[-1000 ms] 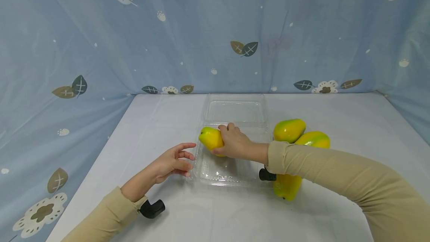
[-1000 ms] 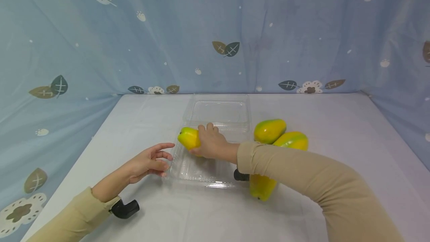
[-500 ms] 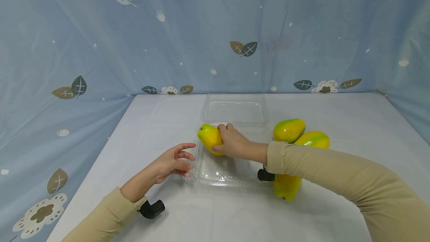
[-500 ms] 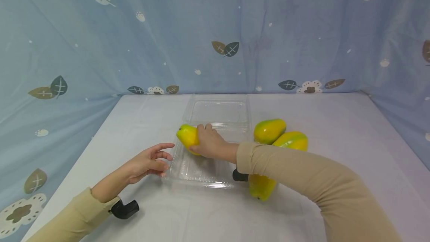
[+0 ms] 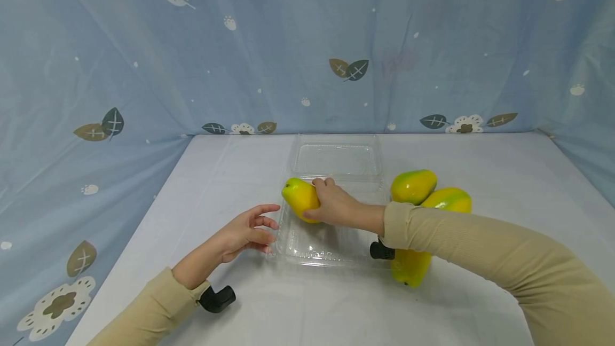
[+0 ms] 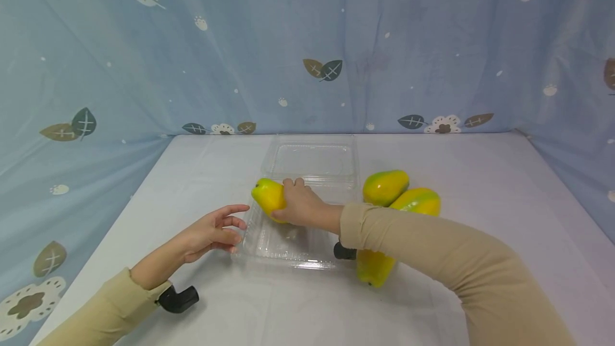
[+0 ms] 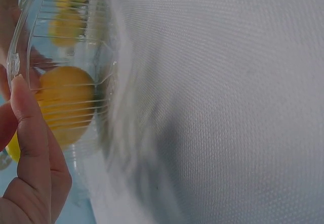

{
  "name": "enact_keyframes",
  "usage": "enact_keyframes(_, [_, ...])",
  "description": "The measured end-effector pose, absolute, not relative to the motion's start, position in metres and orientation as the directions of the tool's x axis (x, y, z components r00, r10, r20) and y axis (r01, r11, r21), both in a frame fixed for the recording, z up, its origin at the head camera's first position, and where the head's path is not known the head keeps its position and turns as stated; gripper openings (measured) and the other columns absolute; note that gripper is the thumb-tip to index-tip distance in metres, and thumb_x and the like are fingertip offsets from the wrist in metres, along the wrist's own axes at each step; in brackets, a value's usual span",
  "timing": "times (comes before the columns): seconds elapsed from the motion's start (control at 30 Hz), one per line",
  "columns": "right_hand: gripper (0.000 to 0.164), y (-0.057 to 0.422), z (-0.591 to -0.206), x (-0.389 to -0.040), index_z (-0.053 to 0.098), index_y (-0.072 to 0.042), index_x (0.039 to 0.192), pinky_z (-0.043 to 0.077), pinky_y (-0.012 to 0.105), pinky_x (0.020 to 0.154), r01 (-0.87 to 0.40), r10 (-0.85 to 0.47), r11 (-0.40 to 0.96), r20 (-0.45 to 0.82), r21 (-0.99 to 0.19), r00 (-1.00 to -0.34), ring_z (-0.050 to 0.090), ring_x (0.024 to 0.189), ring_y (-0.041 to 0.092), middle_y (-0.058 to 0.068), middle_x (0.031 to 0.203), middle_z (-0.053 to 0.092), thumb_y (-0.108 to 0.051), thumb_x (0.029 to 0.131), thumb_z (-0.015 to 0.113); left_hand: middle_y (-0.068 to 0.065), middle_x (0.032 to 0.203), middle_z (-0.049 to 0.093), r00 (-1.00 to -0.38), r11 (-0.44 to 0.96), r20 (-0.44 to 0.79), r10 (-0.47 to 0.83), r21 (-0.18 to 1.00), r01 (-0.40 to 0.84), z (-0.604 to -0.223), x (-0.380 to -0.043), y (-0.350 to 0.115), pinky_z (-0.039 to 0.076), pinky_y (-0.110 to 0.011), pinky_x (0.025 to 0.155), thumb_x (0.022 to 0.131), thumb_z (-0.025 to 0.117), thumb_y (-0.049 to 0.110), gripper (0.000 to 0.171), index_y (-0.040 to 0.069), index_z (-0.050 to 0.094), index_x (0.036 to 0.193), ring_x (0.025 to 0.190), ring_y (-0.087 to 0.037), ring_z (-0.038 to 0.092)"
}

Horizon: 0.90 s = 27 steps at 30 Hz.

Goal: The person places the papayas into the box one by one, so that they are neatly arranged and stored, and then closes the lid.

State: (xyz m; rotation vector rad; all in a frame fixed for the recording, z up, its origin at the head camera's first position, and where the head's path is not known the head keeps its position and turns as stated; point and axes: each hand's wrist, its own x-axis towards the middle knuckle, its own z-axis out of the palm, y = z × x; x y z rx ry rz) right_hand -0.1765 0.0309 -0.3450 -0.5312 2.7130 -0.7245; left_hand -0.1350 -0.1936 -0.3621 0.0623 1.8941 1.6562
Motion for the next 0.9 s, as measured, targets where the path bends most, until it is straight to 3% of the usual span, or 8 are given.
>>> enact_keyframes(0.33, [0.072, 0.032, -0.341, -0.175, 0.039, 0.0, 0.13, 0.048, 0.036, 0.082, -0.267, -0.421, 0.805, -0.194, -0.53, -0.886, 0.052, 0.089, 0.025, 0.018, 0.113, 0.048, -0.036, 0.077, 0.071, -0.013, 0.105, 0.048, -0.812, 0.217, -0.411, 0.416, 0.911, -0.35, -0.362, -0.135, -0.193, 0.054, -0.026, 0.063, 0.08, 0.06, -0.003, 0.072, 0.002, 0.024, 0.141, 0.064, -0.015, 0.055])
enact_keyframes(0.63, [0.08, 0.049, -0.319, -0.188, 0.032, -0.003, 0.139, 0.043, 0.043, 0.096, -0.229, -0.386, 0.836, -0.239, -0.499, -0.891, 0.048, 0.115, 0.03, 0.02, 0.134, 0.041, -0.043, 0.079, 0.068, -0.013, 0.105, 0.048, -0.81, 0.217, -0.412, 0.416, 0.911, -0.352, -0.362, -0.135, -0.193, 0.055, -0.026, 0.063, 0.08, 0.059, -0.004, 0.071, 0.002, 0.024, 0.142, 0.065, -0.016, 0.055])
enact_keyframes(0.9, [0.075, 0.087, -0.296, -0.192, 0.034, -0.001, 0.138, 0.042, 0.046, 0.096, -0.278, -0.436, 0.791, -0.183, -0.545, -0.881, 0.045, 0.119, 0.033, 0.021, 0.133, 0.044, -0.04, 0.082, 0.064, -0.014, 0.106, 0.047, -0.807, 0.219, -0.414, 0.421, 0.91, -0.352, -0.363, -0.136, -0.194, 0.055, -0.026, 0.064, 0.081, 0.059, -0.004, 0.071, 0.003, 0.023, 0.142, 0.065, -0.016, 0.055])
